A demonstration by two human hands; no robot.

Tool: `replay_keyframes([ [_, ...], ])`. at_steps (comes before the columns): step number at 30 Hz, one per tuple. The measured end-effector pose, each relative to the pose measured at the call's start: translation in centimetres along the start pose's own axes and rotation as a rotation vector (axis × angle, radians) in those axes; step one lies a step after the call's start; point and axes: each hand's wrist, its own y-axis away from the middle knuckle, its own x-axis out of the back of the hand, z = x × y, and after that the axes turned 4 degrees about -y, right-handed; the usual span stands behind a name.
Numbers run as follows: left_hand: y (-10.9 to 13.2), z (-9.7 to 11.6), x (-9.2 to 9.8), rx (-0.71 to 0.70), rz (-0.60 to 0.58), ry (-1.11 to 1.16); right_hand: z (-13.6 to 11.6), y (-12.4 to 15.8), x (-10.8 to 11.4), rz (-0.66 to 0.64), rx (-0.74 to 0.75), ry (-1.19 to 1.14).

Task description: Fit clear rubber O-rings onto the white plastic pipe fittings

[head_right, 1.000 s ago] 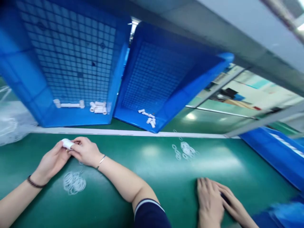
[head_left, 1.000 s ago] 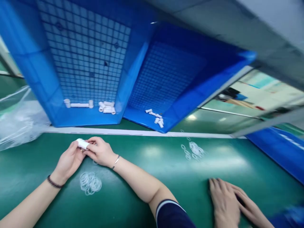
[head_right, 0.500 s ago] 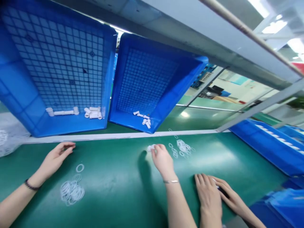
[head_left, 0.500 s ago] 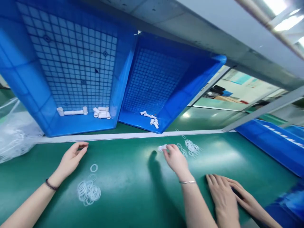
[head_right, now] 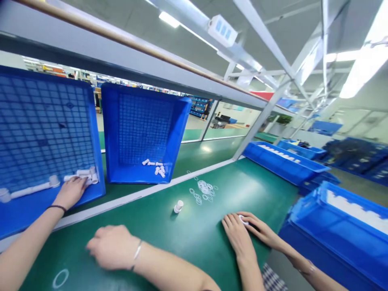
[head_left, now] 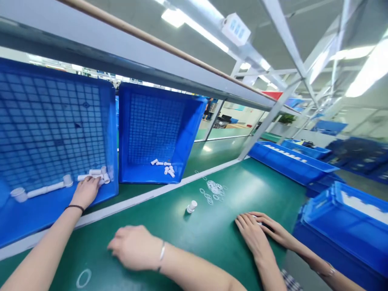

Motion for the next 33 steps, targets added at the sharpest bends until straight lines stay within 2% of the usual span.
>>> replay_keyframes([
  [3,0.5,0.7,-0.3,-0.002,0.014,-0.011,-2.6,-3.9,-3.8,-0.019,0.104,0.011],
  [6,2.6,1.5,0.8,0.086,0.083,0.179,-3.6,-5.1,-6.3,-0.040,0.125,-0.028],
  [9,6.4,2.8,3.3,0.320,0.087,0.576,-3.7,-4.8,-6.6,-0.065,0.139,-0.091],
  [11,9.4,3.9,5.3,0.514,0.013,0.983,-3.5,-4.5,-6.0,-0.075,0.131,-0.159],
  [13,12.2,4.9,6.8,0.685,0.023,1.342,-3.0,-4.6,-5.6,-0.068,0.077,-0.288],
  [16,15.8,5.7,7.9,0.837,0.095,1.555,-2.3,-5.3,-5.6,-0.042,-0.011,-0.530],
  [20,19.3,5.9,7.8,0.870,0.175,1.690,-2.1,-5.8,-5.9,0.011,-0.090,-0.804],
  [23,20.3,6.0,7.2,0.812,0.130,1.755,-2.3,-5.9,-5.9,0.130,-0.177,-0.947],
  [26,20.3,6.3,6.7,0.708,0.030,1.661,-2.5,-6.2,-5.7,0.247,-0.237,-1.015],
  [29,20.2,6.6,6.4,0.639,-0.074,1.515,-2.4,-6.3,-5.5,0.307,-0.274,-1.000],
  [33,20.5,7.2,6.3,0.580,-0.077,1.285,-2.2,-6.3,-5.3,0.345,-0.252,-0.922],
])
